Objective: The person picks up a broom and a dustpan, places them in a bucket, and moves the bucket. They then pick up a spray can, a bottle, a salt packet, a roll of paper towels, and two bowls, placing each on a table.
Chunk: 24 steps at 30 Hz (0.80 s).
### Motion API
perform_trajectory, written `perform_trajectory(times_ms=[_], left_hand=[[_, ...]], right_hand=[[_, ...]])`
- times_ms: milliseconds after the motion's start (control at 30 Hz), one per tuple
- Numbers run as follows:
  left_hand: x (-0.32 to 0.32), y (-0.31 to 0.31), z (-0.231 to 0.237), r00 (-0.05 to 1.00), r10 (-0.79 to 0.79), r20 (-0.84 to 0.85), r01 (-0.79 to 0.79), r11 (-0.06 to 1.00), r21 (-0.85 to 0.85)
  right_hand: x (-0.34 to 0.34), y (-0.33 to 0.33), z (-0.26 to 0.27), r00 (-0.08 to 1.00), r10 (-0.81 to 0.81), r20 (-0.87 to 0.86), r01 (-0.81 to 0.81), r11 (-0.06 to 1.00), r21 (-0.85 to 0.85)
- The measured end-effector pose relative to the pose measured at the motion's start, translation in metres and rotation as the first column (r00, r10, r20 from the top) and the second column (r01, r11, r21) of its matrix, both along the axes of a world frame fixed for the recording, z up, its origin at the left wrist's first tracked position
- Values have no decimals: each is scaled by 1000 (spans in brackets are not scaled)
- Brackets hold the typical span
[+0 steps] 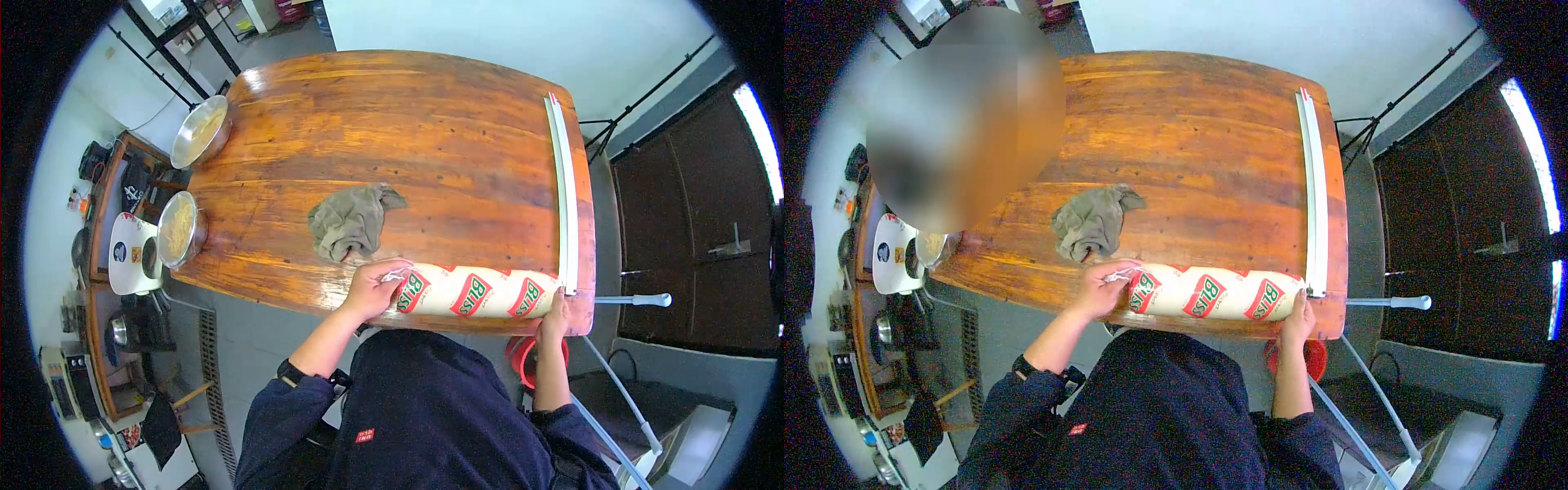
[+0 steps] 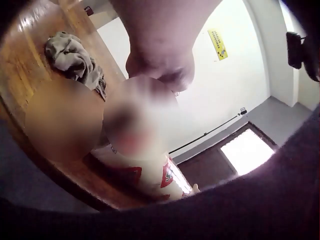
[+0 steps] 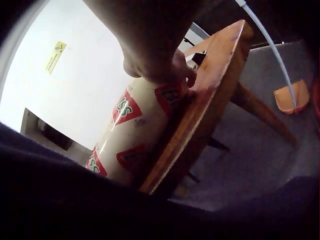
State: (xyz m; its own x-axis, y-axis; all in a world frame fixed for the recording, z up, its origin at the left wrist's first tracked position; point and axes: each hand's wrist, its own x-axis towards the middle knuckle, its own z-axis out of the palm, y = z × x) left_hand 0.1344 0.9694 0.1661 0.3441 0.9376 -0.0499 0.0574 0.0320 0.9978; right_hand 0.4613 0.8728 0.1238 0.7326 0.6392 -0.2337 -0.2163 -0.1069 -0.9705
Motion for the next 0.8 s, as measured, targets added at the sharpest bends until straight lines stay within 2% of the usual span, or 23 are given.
perform_trajectory(times_ms=[100, 200, 233, 333, 467, 633, 733, 800], left_hand=[[-3, -9, 15, 998, -17, -60, 36, 939, 341], [-5, -21, 26, 986, 19, -167, 53, 906, 421], [-4, -26, 27, 987, 29, -156, 34, 924, 381], [0, -40, 33, 980, 26, -198, 82, 852, 517], [4, -53, 24, 977, -78, -198, 177, 817, 549], [8, -65, 2, 969, -37, -245, 173, 812, 558], [16, -72, -12, 954, 67, -292, 145, 750, 645], [16, -70, -18, 934, 132, -332, 165, 665, 729]], right_hand=[[-3, 6, 3, 1000, -8, 27, 8, 1000, 15], [2, 10, -6, 995, 13, 100, -16, 1000, 26], [5, 11, -13, 987, -11, 163, 8, 1000, 20], [-5, 22, 6, 963, -31, 267, 53, 995, -79], [2, 28, 2, 916, -10, 402, 93, 978, -188], [9, 46, 0, 871, 34, 490, 140, 939, -314], [6, 63, 19, 763, 228, 605, 207, 800, -563], [8, 75, 18, 743, 288, 605, 221, 747, -627]])
